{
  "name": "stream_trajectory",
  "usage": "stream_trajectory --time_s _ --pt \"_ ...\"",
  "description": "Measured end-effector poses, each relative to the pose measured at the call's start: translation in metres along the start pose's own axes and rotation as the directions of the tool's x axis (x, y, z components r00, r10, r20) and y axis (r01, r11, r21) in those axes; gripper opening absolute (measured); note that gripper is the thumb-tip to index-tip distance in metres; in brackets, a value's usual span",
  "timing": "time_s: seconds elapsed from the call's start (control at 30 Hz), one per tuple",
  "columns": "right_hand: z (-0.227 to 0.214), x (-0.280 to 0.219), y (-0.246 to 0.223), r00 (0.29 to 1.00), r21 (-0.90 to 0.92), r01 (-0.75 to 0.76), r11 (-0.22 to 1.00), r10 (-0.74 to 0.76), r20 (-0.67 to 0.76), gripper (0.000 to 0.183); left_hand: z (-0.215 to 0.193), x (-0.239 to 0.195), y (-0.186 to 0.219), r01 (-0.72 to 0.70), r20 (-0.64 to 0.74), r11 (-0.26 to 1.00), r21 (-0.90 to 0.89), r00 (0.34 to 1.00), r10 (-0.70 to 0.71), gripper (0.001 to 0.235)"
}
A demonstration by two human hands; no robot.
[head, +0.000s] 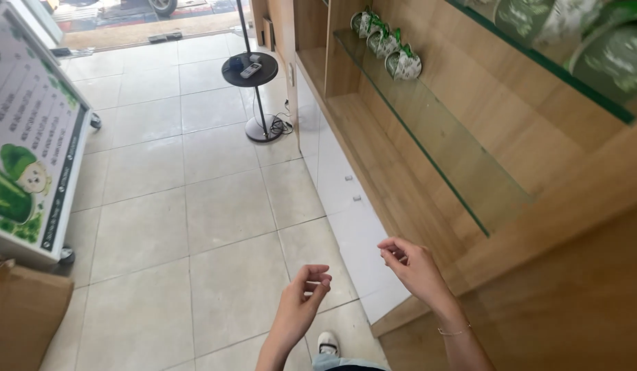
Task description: Picking up small green gift boxes from a display shelf and placing them on a wooden counter.
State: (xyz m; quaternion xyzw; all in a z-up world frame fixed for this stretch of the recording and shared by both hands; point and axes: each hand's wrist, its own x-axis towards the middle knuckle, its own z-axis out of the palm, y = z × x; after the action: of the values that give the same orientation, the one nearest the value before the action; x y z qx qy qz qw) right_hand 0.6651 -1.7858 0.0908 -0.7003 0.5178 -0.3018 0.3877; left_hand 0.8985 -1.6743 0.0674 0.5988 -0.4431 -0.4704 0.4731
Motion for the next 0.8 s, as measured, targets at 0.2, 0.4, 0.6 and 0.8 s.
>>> stream_trajectory --time_s 0.2,0.4,0.6,0.8 --pt "-0.02 0.105 -0.024 0.999 -0.058 -0.036 0.998 0.037 0.016 0.019 -0.003 0.111 0.022 -0.015 0.0 0.998 -0.063 1.0 0.015 0.029" --pt "-0.027 0.165 0.009 0.993 0.021 -0.084 0.996 0.086 -0.085 0.02 0.001 0.202 0.02 -0.025 0.12 0.993 -0.116 0.992 0.039 0.028" --pt "-0.03 0.22 0.013 0.946 0.056 -0.157 0.986 0.167 -0.28 0.019 -0.011 0.296 0.051 -0.074 0.236 0.995 -0.063 0.968 0.087 0.027" --pt "-0.027 0.283 -0.02 0.801 0.097 -0.083 0.992 0.125 -0.586 0.013 -0.02 0.419 0.092 -0.2 0.362 0.979 -0.036 0.911 0.2 0.027"
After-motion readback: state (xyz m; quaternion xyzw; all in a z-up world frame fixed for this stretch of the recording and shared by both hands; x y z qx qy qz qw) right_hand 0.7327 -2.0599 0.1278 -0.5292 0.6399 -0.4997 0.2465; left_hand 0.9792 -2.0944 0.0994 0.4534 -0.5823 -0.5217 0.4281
